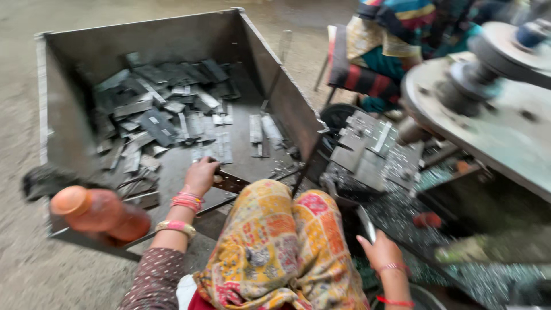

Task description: The person picks up metal hinge plates from a bin, places them on a machining table under a drill, and uses a metal rod to clear debris while positioning the plates for drilling. They handle the plates by hand and use a tool to adjust pieces before returning them to a bin.

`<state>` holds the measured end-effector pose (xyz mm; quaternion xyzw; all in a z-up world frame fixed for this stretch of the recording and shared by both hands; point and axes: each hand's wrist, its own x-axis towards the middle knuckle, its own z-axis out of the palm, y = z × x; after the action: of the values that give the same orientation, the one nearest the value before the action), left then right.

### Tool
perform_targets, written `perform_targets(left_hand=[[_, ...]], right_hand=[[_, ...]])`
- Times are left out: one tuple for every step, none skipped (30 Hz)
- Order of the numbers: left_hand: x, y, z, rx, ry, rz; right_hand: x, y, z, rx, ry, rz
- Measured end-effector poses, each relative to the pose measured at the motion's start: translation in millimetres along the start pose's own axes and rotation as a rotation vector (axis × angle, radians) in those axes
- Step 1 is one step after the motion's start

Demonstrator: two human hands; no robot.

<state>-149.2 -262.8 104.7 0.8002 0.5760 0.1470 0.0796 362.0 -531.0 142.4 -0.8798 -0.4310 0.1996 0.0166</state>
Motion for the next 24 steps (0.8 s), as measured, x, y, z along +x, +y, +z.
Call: perform_targets(left_hand=[[4,9,-10,-0.024,-0.025,0.03],[8,24,-19,-0.047,-0.05,0.06],[13,42,-28,-0.009,-0.03,0.07],[15,59,-42,0.028,-0.008,0.081],[18,78,-57,0.057,0.025,0.11],[21,99,-72,0.085,0.059,0.14],[23,120,-88,0.116,0.098,0.16],[23,143,-103,0.081,0.194,0.235],[23,165,-116,0.046,0.294,0.302],[22,188,-126,0.01,0.394,0.367],[21,212,-134,-0.066,0.436,0.449],[18,236,-135,-0.144,0.478,0.531],[15,259,-133,-0.164,0.507,0.623],[12,281,-127,-0.185,0.536,0.714],[11,305,-117,-0.085,0.542,0.786],[11,328,-103,0.016,0.548,0.857],[11,350,-87,0.048,0.511,0.909],[11,368,-70,0.08,0.473,0.961],[13,383,-53,0.101,0.426,0.937],[15,394,-38,0.121,0.38,0.912],[17,400,-26,0.139,0.334,0.89],[18,400,-16,0.029,0.262,0.871],[17,399,-7,-0.078,0.191,0.852],[16,397,-1,-0.184,0.118,0.831]], right_hand=[[-2,1,1,-0.028,0.057,-0.044],[-5,1,3,-0.026,0.062,-0.042],[-3,-1,5,-0.02,0.07,-0.047],[-3,-1,6,-0.006,0.078,-0.052],[-6,-1,6,0.004,0.084,-0.058],[-9,-1,6,0.003,0.079,-0.051],[-12,-2,6,0.001,0.072,-0.055],[-16,-3,5,-0.002,0.065,-0.058],[-17,-5,4,0.002,0.061,-0.06],[-19,-6,3,0.006,0.057,-0.062],[-18,-10,1,0.01,0.054,-0.071],[-17,-12,-1,0.023,0.055,-0.069],[-20,-12,-3,0.035,0.052,-0.071],[-23,-11,-4,0.047,0.05,-0.073],[-24,-12,-5,0.05,0.05,-0.071],[-26,-13,-7,0.052,0.05,-0.07],[-27,-14,-8,0.053,0.05,-0.068],[-29,-17,-9,0.052,0.042,-0.061],[-30,-17,-11,0.05,0.037,-0.054],[-33,-19,-13,0.047,0.031,-0.048],[-36,-20,-15,0.042,0.023,-0.03],[-40,-23,-18,0.036,0.016,-0.012],[-44,-23,-21,0.032,0.009,0.006],[-46,-24,-25,0.038,-0.001,-0.018]])
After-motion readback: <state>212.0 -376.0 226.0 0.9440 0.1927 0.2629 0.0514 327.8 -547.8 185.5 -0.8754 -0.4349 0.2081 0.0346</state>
